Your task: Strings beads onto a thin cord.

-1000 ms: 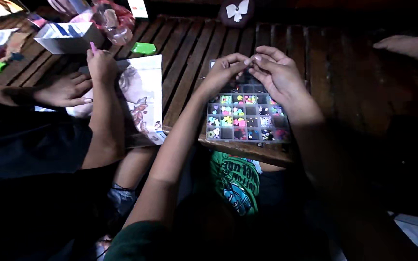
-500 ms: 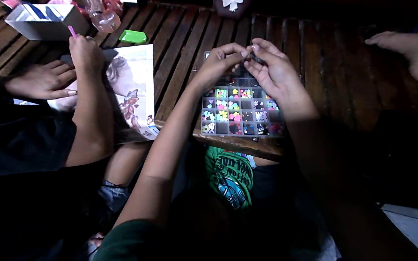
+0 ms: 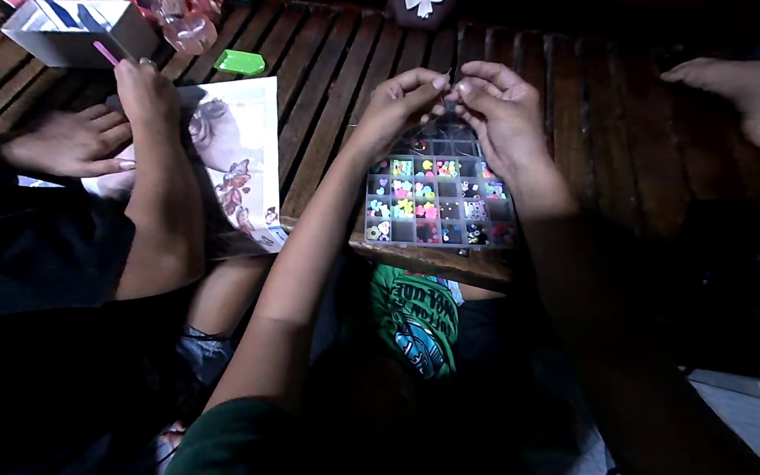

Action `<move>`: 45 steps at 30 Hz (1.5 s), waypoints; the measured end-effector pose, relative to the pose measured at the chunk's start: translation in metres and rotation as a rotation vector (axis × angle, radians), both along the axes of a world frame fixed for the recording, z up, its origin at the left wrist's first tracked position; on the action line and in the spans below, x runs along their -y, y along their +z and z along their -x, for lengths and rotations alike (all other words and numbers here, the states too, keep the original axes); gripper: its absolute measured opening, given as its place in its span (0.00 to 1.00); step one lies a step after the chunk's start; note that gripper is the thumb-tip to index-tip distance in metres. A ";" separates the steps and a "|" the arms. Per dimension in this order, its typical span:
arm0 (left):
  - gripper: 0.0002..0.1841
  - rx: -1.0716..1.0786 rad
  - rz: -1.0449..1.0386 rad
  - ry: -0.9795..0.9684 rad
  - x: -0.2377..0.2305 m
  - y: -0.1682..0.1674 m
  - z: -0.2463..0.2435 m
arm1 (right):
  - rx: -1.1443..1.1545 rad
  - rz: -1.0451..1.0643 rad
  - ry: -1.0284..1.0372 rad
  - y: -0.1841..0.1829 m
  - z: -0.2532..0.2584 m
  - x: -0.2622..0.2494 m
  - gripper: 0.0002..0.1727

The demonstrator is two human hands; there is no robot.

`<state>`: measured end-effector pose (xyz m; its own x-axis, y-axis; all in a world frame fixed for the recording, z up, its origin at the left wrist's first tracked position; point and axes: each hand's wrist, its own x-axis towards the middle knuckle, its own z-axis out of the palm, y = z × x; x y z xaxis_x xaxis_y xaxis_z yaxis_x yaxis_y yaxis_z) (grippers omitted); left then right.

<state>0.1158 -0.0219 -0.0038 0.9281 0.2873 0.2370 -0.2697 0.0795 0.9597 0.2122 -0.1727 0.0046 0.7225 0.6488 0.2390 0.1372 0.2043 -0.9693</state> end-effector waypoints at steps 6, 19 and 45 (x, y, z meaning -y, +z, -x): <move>0.11 -0.161 0.181 0.045 0.006 0.013 0.006 | 0.633 0.109 -0.175 -0.005 -0.006 -0.002 0.14; 0.07 -0.169 0.046 0.025 0.004 0.007 0.002 | 0.888 0.258 -0.138 -0.003 -0.010 0.004 0.15; 0.09 -0.132 0.100 0.010 0.003 0.009 0.005 | 0.617 0.266 -0.136 -0.001 -0.009 0.006 0.09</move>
